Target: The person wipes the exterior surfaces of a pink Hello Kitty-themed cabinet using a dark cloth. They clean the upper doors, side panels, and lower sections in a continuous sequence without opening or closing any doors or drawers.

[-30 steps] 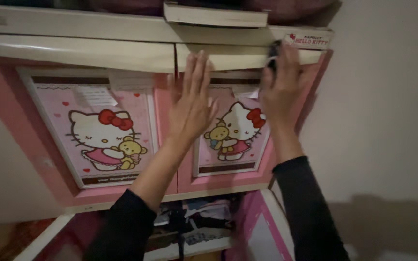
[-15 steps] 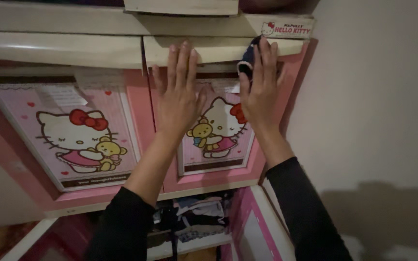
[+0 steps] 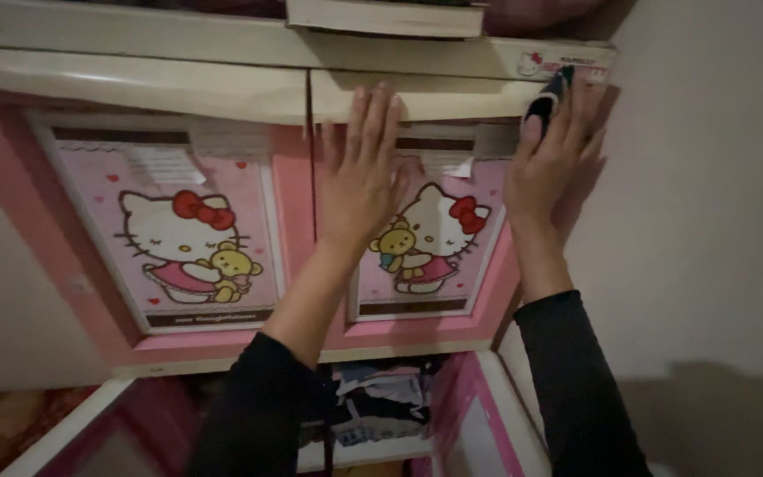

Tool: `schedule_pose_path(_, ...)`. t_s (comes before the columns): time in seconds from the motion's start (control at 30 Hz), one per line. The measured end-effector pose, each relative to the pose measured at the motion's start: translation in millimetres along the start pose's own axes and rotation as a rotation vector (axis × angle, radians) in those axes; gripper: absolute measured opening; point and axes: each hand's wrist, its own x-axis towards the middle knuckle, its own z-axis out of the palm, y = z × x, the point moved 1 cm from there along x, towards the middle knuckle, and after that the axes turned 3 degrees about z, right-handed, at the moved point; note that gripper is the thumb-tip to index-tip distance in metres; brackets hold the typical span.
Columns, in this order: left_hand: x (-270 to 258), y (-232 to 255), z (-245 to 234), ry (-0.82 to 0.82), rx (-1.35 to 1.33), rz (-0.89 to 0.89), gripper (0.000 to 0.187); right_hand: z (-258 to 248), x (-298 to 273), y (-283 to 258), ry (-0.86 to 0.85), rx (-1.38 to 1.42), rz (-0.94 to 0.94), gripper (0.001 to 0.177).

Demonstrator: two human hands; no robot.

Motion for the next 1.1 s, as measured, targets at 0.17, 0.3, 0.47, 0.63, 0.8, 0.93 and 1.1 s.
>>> schedule_pose_path(0.17,2.1,0.8,-12.9,-0.059,-0.085,-0.012,0.091,7.8,-20.9,-38.3,-0.038,0.146,-0.158,0.048)
schedule_pose_path(0.3,-8.2,-9.5,-29.6,-0.113,-0.092,-0.001,0.092,23.2,-22.9,-72.0,0.007,0.095,-0.232,0.048)
schedule_pose_path(0.47,-29.7,-52.4,-48.5,-0.042,0.022,0.044,0.091,42.3,-35.0,-114.2,0.029,0.129,-0.295,0.048)
schedule_pose_path(0.63,-44.4,-93.7,-61.6,-0.008,0.076,0.023,0.090,54.6,-45.2,-160.8,0.029,0.099,-0.339,0.050)
schedule_pose_path(0.8,-55.1,-132.3,-82.8,-0.044,0.037,0.021,0.094,59.0,-57.6,-212.3,-0.035,0.164,-0.343,0.055)
schedule_pose_path(0.93,-58.5,-159.6,-98.1,-0.074,0.123,0.000,0.096,59.4,-56.3,-239.2,-0.055,0.165,-0.325,0.055)
schedule_pose_path(1.1,-64.2,-186.0,-107.4,-0.019,0.075,-0.001,0.097,65.4,-50.7,-260.3,-0.026,0.138,-0.388,0.045)
